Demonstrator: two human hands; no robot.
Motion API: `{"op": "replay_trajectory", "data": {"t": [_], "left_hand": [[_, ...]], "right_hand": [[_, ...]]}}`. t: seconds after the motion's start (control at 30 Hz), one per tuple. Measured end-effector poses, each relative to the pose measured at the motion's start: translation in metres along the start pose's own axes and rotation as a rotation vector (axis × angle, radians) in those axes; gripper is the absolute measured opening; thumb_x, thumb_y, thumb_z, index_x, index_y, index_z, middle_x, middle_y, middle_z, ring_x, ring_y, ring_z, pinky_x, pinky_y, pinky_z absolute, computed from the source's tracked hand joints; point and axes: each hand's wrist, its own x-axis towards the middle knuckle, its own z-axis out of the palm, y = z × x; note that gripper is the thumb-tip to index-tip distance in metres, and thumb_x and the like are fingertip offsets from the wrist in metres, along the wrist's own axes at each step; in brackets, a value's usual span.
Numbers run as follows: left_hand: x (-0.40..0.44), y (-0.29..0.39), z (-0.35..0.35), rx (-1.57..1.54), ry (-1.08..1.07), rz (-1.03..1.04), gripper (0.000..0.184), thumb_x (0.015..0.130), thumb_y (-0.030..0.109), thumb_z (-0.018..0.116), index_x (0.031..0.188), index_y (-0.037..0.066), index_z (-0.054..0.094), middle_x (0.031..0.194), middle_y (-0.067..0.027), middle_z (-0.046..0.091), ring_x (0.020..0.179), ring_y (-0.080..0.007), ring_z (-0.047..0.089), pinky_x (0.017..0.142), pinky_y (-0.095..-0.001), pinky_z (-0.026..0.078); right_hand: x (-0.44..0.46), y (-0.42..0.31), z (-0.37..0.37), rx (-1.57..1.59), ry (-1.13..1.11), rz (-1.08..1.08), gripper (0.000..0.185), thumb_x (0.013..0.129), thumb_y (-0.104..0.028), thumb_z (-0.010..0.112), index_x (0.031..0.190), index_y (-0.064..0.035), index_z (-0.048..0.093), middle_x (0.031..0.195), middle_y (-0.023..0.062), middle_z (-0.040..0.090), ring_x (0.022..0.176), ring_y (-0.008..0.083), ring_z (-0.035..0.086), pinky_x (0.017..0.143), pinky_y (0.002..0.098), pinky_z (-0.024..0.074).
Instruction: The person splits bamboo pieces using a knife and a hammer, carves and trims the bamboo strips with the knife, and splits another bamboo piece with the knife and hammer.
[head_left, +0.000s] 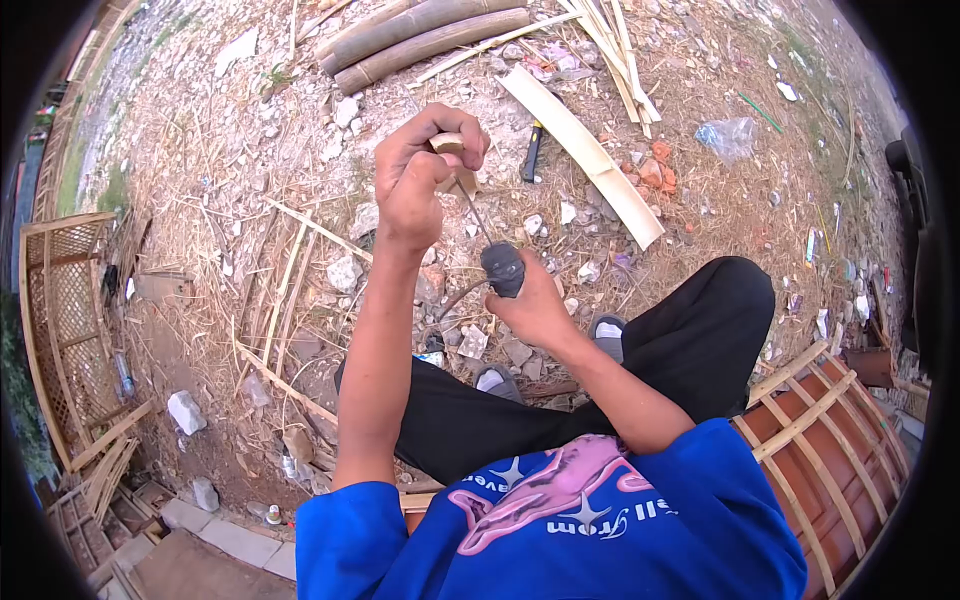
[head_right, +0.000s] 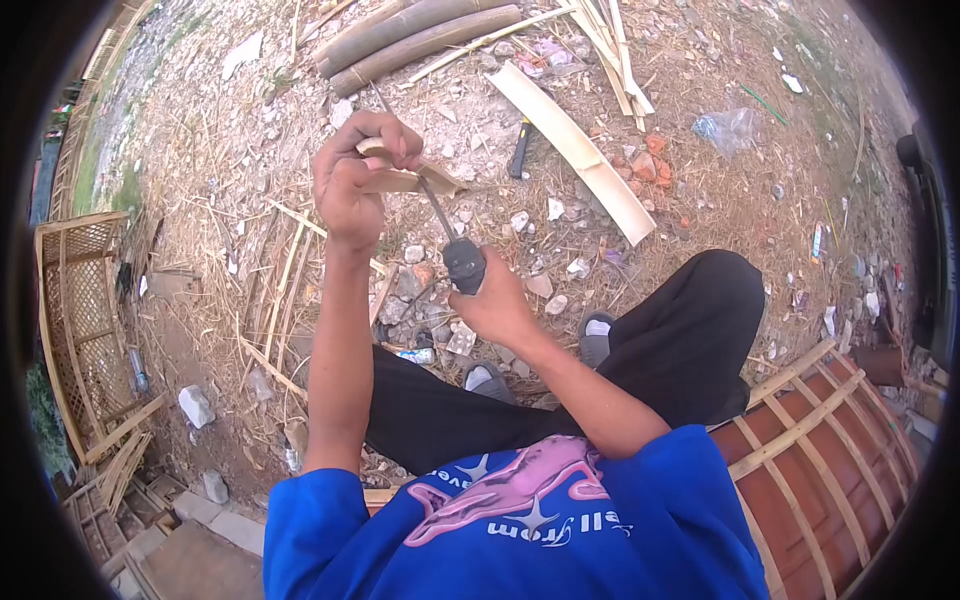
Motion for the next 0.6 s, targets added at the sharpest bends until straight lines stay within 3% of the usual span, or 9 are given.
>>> {"op": "replay_trajectory", "data": {"t": [0.1,0.33,0.37,0.47,0.5,0.6], "left_hand": [[-0.001,0.002,0.001,0.026,0.011,-0.019,0.023,0.071,0.008,0.045,0.089,-0.003,0.053,0.083,-0.0093,0.054,0.078,-0.0149,0.047,0.072,-0.0279,0.041],[0.013,-0.002,-0.008,0.016,0.022,0.008,0.025,0.072,0.008,0.044,0.090,-0.005,0.054,0.085,-0.0104,0.055,0.079,-0.0157,0.048,0.076,-0.0303,0.043],[0.016,-0.001,-0.009,0.020,0.034,0.024,0.025,0.072,0.007,0.043,0.090,-0.005,0.055,0.085,-0.0109,0.056,0.079,-0.0161,0.049,0.076,-0.0306,0.043],[0.017,0.000,-0.009,0.032,0.084,0.052,0.025,0.075,0.005,0.039,0.091,-0.006,0.056,0.086,-0.0123,0.057,0.080,-0.0176,0.052,0.078,-0.0314,0.045],[0.017,-0.002,-0.009,0.042,0.118,0.077,0.026,0.076,0.003,0.038,0.090,-0.008,0.057,0.084,-0.0143,0.058,0.079,-0.0200,0.056,0.077,-0.0334,0.048],[0.022,0.003,-0.010,0.092,0.151,0.079,0.029,0.075,0.009,0.037,0.089,-0.008,0.056,0.078,-0.0177,0.055,0.077,-0.0270,0.056,0.076,-0.0416,0.049]], "right_hand": [[0.006,0.011,-0.007,-0.095,0.017,-0.041,0.058,0.071,-0.019,0.079,0.119,0.0039,0.055,0.094,0.0187,0.067,0.087,0.0292,0.066,0.080,0.0384,0.0494],[0.014,0.001,-0.019,-0.166,-0.016,-0.058,0.058,0.072,-0.019,0.077,0.119,0.0045,0.054,0.098,0.0211,0.067,0.090,0.0305,0.067,0.082,0.0390,0.0494],[0.020,0.001,-0.022,-0.158,-0.051,-0.079,0.053,0.072,-0.018,0.077,0.116,0.0019,0.055,0.093,0.0222,0.068,0.088,0.0354,0.067,0.080,0.0419,0.0500],[0.025,-0.004,-0.027,-0.342,0.113,-0.126,0.047,0.073,-0.015,0.075,0.113,-0.0009,0.056,0.088,0.0236,0.068,0.086,0.0419,0.066,0.076,0.0458,0.0504],[0.025,-0.007,-0.025,-0.381,0.152,-0.102,0.045,0.072,-0.013,0.074,0.112,-0.0023,0.056,0.086,0.0244,0.068,0.085,0.0451,0.065,0.074,0.0484,0.0506],[0.030,-0.007,-0.013,-0.381,0.094,-0.062,0.045,0.071,-0.013,0.075,0.110,-0.0013,0.057,0.087,0.0243,0.068,0.086,0.0434,0.066,0.075,0.0474,0.0513]]}}
